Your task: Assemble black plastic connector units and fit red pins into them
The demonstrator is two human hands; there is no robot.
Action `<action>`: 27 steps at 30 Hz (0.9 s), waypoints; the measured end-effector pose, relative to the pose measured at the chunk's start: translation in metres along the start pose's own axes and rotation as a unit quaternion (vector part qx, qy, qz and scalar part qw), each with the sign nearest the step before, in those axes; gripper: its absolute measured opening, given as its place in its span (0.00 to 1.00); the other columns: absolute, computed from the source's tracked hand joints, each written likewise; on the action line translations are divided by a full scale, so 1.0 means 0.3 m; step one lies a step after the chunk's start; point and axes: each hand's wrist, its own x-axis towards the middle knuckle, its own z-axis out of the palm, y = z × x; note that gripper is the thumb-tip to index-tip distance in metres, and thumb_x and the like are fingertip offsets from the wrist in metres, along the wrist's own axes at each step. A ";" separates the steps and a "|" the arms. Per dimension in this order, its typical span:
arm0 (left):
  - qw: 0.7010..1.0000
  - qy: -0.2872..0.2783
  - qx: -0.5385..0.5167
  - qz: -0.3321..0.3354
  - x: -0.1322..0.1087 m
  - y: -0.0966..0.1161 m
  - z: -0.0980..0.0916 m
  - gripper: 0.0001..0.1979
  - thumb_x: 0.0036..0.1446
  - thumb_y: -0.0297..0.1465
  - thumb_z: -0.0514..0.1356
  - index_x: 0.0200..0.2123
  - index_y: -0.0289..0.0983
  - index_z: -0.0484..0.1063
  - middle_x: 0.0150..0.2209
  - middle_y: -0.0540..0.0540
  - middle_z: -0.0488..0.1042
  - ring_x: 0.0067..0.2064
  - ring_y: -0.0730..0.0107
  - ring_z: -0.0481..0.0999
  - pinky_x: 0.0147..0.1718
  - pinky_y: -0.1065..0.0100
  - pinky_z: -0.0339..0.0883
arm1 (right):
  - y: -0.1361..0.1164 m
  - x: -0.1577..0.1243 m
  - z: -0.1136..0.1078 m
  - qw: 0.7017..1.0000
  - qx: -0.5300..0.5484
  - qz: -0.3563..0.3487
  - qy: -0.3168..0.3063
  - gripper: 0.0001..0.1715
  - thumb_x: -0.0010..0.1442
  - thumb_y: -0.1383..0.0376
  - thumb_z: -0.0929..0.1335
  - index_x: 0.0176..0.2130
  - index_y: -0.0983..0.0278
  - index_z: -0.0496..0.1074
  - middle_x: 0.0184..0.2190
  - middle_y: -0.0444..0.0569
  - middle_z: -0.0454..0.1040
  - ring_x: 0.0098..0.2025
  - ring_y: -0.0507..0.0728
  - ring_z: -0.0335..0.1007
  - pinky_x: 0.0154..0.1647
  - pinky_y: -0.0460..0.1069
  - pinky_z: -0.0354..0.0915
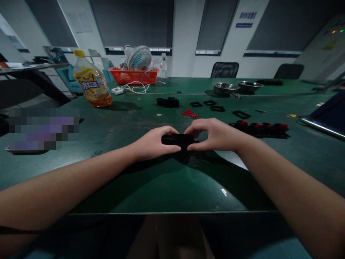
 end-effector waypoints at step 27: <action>1.000 0.003 0.001 0.004 -0.005 0.013 -0.001 0.21 0.52 0.39 0.63 0.48 0.35 0.71 0.48 0.43 0.75 0.48 0.57 0.74 0.50 0.57 0.66 | -0.002 0.003 0.001 1.000 -0.003 -0.001 -0.005 0.23 0.50 0.54 0.73 0.42 0.65 0.76 0.39 0.51 0.77 0.40 0.58 0.72 0.41 0.51 0.66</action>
